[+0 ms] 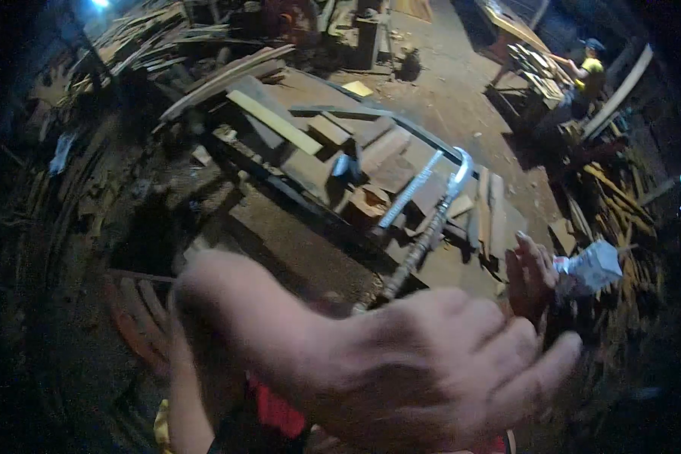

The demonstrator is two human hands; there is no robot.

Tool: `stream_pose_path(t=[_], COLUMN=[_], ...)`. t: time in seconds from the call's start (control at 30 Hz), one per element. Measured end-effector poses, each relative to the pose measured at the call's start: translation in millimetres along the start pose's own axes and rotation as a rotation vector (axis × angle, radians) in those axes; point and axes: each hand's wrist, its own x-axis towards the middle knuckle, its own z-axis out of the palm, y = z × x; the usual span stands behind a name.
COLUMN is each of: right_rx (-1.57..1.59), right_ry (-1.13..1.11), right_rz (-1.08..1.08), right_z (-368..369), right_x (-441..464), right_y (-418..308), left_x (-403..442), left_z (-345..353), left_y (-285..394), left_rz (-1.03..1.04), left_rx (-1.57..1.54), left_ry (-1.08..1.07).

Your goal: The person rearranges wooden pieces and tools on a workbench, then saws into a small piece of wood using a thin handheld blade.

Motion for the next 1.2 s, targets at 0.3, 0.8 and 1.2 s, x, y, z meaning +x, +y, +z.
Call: stream_pose_path(t=[0.3, 0.8, 1.2], right_rx=[-0.092, -0.176, 0.410], right_ry=[-0.071, -0.705, -0.117], right_rz=[0.095, 0.773, 1.217], right_z=[65, 203, 266], right_x=[20, -117, -176], right_y=[-38, 64, 60], left_x=[22, -62, -53], left_z=[-52, -84, -60], left_y=[-29, -85, -95], left_rz=[0.124, 0.554, 0.362], left_rx=[-0.195, -0.049, -0.041], left_ry=[-0.120, -0.297, -0.297])
